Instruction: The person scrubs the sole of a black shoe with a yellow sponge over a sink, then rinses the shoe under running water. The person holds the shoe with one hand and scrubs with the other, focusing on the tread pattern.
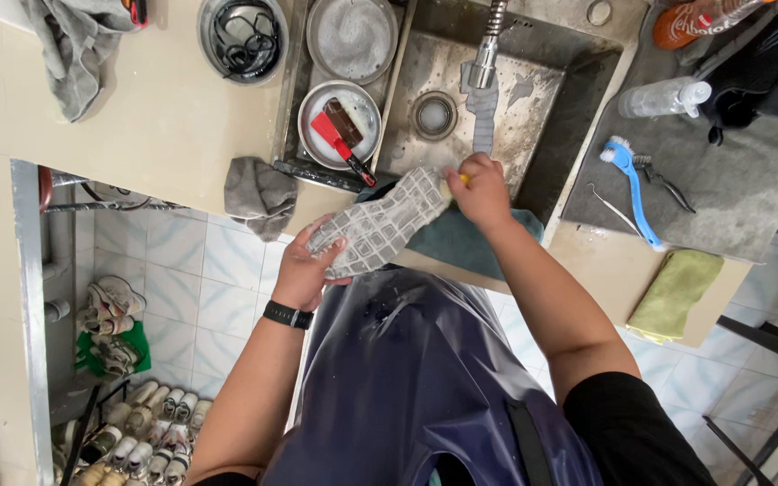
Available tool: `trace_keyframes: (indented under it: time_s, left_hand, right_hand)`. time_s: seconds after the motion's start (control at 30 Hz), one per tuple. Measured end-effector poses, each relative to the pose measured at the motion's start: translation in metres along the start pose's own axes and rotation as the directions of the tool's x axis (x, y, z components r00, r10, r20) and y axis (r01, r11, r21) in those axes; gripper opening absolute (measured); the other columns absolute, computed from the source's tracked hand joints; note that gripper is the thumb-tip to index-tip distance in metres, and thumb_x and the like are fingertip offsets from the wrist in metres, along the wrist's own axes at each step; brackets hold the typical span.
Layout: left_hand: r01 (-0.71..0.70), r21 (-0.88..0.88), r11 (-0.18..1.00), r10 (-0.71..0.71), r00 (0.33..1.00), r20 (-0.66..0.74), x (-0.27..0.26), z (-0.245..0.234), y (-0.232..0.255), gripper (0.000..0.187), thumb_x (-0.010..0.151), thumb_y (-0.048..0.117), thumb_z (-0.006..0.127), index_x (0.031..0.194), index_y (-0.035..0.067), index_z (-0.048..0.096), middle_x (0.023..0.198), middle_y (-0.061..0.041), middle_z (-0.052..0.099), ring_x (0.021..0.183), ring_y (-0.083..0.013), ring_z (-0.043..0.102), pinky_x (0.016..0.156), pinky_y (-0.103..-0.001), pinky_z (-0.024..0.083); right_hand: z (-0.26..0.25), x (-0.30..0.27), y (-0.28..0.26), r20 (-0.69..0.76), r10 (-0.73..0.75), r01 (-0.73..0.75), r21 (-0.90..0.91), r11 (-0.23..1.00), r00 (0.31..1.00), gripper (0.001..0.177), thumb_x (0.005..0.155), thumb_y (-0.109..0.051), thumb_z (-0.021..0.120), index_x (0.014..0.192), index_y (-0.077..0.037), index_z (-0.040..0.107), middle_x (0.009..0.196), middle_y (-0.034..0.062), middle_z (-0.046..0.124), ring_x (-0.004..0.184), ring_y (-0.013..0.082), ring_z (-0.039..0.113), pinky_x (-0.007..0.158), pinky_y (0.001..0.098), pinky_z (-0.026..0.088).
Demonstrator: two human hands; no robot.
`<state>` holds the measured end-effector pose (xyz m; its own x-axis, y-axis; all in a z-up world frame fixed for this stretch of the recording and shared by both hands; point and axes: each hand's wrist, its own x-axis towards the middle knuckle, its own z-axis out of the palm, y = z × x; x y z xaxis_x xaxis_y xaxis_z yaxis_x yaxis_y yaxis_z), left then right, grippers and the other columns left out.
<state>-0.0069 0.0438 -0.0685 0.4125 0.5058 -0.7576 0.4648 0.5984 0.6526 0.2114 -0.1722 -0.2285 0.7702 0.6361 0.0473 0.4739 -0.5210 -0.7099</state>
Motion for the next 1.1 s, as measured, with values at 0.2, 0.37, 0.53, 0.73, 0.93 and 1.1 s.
trace_keyframes:
  time_s: [0.2, 0.37, 0.53, 0.73, 0.93, 1.1]
  left_hand:
    - [0.014, -0.002, 1.0, -0.014, 1.0, -0.011, -0.003, -0.002, 0.003, 0.058, 0.088, 0.006, 0.078, 0.142, 0.012, 0.058, 0.115, -0.024, 0.072, 0.079, -0.045, 0.074, 0.052, -0.057, 0.065]
    - [0.045, -0.035, 0.998, -0.044, 0.999, 0.016, -0.001, -0.004, -0.007, 0.059, 0.088, 0.005, 0.077, 0.143, 0.012, 0.057, 0.114, -0.025, 0.071, 0.077, -0.0458, 0.073, 0.051, -0.056, 0.065]
    - [0.041, -0.022, 0.999, -0.041, 0.999, 0.0, 0.001, -0.005, -0.002, 0.057, 0.087, 0.006, 0.079, 0.141, 0.013, 0.059, 0.114, -0.026, 0.071, 0.079, -0.0482, 0.073, 0.053, -0.06, 0.065]
    - [0.019, -0.007, 1.0, -0.019, 1.0, 0.009, 0.008, -0.01, -0.013, 0.06, 0.086, 0.005, 0.079, 0.142, 0.013, 0.058, 0.115, -0.024, 0.071, 0.079, -0.0467, 0.073, 0.053, -0.059, 0.064]
    - [-0.003, 0.033, 0.999, 0.003, 1.0, 0.018, -0.003, -0.008, -0.011, 0.062, 0.085, 0.006, 0.081, 0.142, 0.013, 0.058, 0.115, -0.027, 0.071, 0.081, -0.0474, 0.073, 0.054, -0.059, 0.065]
    - [-0.02, 0.03, 0.999, 0.019, 1.0, 0.014, -0.002, -0.006, -0.008, 0.062, 0.084, 0.006, 0.082, 0.141, 0.014, 0.06, 0.114, -0.025, 0.072, 0.08, -0.0439, 0.074, 0.054, -0.055, 0.066]
  right_hand:
    - [-0.021, -0.025, -0.086, 0.002, -0.199, 0.198, 0.08, 0.977, 0.98, 0.036, 0.092, -0.043, 0.072, 0.07, -0.016, 0.063, 0.092, 0.0072, 0.065, 0.085, 0.0387, 0.062, 0.086, 0.0473, 0.049]
    - [0.003, -0.018, 0.011, -0.009, 0.098, -0.098, -0.001, 0.995, 0.995, 0.032, 0.092, -0.036, 0.075, 0.075, -0.011, 0.065, 0.096, 0.0108, 0.066, 0.086, 0.0433, 0.064, 0.077, 0.0486, 0.053]
    - [-0.023, -0.041, -0.11, -0.016, -0.226, 0.226, 0.03, 0.974, 0.974, 0.038, 0.093, -0.046, 0.071, 0.071, -0.016, 0.063, 0.095, 0.0061, 0.065, 0.087, 0.0361, 0.06, 0.088, 0.0458, 0.045]
    - [-0.015, 0.006, -0.033, -0.044, -0.073, 0.073, 0.001, 0.997, 0.996, 0.029, 0.091, -0.03, 0.074, 0.074, -0.009, 0.067, 0.091, 0.012, 0.066, 0.077, 0.0406, 0.063, 0.075, 0.0472, 0.049]
    - [-0.002, 0.002, -0.052, -0.058, -0.114, 0.115, 0.014, 0.993, 0.992, 0.036, 0.095, -0.035, 0.075, 0.072, -0.01, 0.065, 0.093, 0.0132, 0.065, 0.08, 0.0418, 0.064, 0.078, 0.0486, 0.05]
    - [0.007, 0.019, -0.034, 0.022, 0.028, -0.028, 0.006, 1.0, 0.999, 0.036, 0.092, -0.04, 0.073, 0.075, -0.008, 0.068, 0.095, 0.0131, 0.067, 0.078, 0.0458, 0.066, 0.075, 0.0511, 0.053]
